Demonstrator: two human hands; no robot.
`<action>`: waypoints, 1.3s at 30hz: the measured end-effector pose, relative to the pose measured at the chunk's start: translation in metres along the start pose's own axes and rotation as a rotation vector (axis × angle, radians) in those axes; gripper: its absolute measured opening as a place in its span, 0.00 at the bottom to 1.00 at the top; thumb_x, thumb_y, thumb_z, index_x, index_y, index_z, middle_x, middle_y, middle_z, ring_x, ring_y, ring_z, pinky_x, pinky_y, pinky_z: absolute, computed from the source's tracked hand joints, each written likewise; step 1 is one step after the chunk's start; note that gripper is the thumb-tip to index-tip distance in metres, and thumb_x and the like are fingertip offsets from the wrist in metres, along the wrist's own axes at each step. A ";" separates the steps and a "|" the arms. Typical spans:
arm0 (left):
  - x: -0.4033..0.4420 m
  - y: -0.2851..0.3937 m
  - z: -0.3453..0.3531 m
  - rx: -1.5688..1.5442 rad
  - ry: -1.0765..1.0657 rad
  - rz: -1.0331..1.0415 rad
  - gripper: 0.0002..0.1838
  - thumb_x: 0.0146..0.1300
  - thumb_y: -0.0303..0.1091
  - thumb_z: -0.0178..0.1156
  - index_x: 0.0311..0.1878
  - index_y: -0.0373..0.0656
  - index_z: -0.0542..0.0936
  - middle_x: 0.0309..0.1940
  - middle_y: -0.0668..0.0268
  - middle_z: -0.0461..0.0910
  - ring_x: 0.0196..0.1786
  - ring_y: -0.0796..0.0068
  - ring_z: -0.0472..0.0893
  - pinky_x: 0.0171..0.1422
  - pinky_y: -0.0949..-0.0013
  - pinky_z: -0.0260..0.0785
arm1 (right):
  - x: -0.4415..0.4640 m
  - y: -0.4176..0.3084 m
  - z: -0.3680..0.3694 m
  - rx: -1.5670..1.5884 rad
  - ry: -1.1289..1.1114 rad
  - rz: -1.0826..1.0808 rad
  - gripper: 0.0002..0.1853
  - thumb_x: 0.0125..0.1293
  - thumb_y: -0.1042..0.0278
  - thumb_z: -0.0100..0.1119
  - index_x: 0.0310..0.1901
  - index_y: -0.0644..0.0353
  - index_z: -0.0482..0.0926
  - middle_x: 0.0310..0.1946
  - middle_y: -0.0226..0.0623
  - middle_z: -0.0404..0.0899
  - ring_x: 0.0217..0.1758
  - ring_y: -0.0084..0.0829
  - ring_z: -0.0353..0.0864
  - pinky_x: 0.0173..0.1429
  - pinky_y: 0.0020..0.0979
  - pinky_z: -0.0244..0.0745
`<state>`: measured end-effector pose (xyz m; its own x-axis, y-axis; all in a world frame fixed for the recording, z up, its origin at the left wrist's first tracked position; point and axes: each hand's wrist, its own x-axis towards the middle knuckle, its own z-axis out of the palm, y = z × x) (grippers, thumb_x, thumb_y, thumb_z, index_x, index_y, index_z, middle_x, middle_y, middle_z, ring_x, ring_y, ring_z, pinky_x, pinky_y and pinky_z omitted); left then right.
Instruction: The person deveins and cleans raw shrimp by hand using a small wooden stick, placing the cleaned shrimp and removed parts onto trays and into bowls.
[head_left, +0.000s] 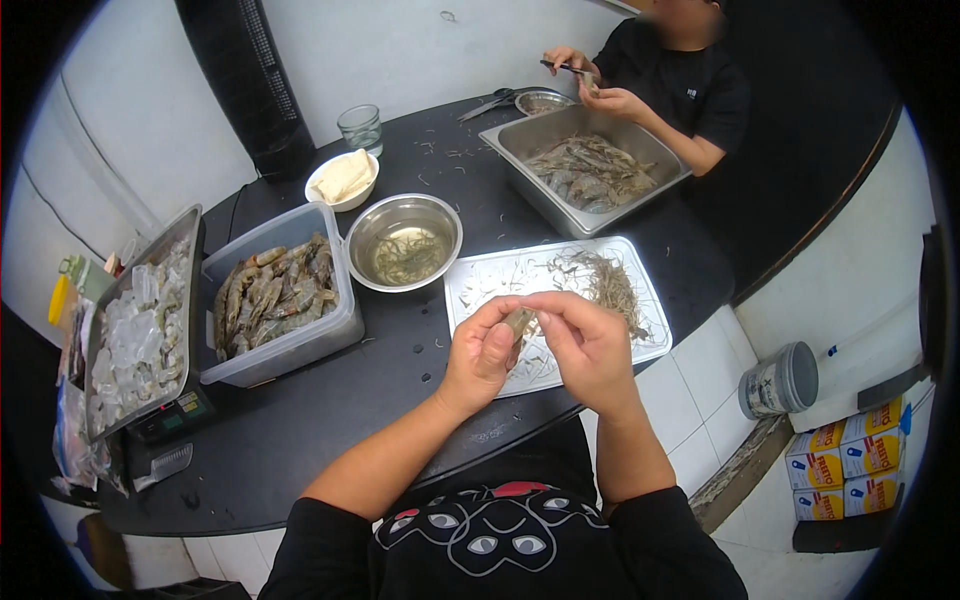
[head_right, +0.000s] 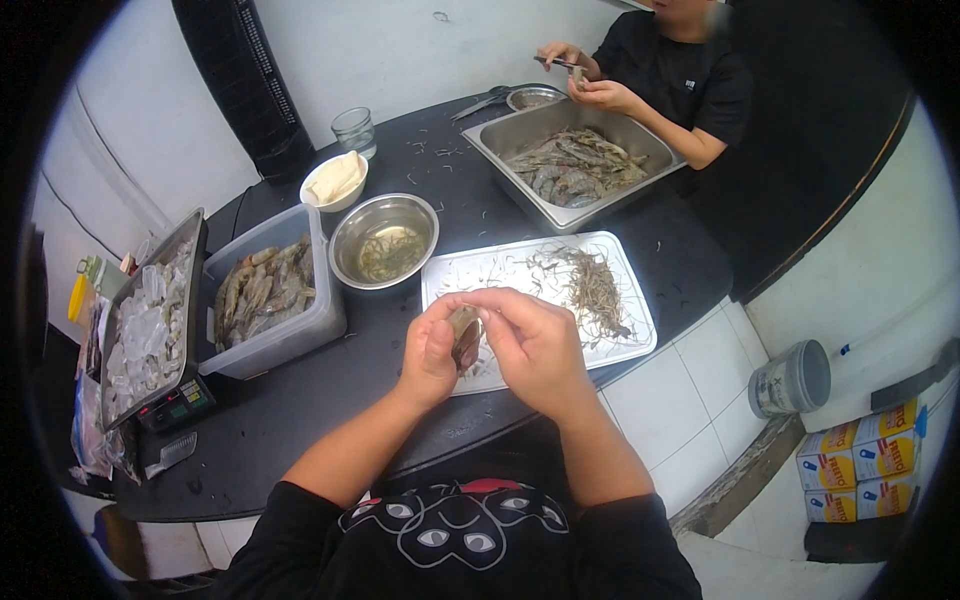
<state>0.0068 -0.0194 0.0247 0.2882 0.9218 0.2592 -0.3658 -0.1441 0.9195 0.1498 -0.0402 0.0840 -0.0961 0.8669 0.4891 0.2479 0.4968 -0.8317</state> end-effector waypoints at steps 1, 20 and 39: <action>0.000 0.000 -0.001 0.001 -0.008 -0.005 0.42 0.60 0.73 0.54 0.55 0.37 0.74 0.24 0.74 0.69 0.24 0.87 0.65 0.27 0.81 0.58 | 0.000 -0.002 -0.001 -0.002 -0.009 0.017 0.09 0.68 0.81 0.53 0.45 0.68 0.82 0.32 0.32 0.82 0.32 0.15 0.75 0.35 0.19 0.68; 0.003 -0.008 -0.007 -0.107 -0.075 -0.053 0.27 0.70 0.55 0.56 0.54 0.38 0.75 0.28 0.79 0.70 0.27 0.91 0.64 0.30 0.83 0.54 | -0.001 0.007 -0.002 0.225 0.085 0.100 0.09 0.69 0.77 0.54 0.47 0.68 0.82 0.39 0.34 0.83 0.41 0.18 0.78 0.45 0.20 0.72; 0.012 0.005 -0.019 0.170 -0.175 -0.173 0.21 0.71 0.48 0.56 0.49 0.36 0.80 0.29 0.73 0.77 0.32 0.88 0.71 0.38 0.80 0.64 | 0.013 -0.012 -0.038 -0.310 -0.153 0.109 0.08 0.57 0.71 0.65 0.39 0.60 0.85 0.23 0.39 0.81 0.22 0.28 0.75 0.30 0.30 0.70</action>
<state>-0.0086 -0.0020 0.0263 0.4872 0.8639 0.1274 -0.1485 -0.0618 0.9870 0.1821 -0.0366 0.1107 -0.1900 0.9220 0.3375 0.5427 0.3851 -0.7465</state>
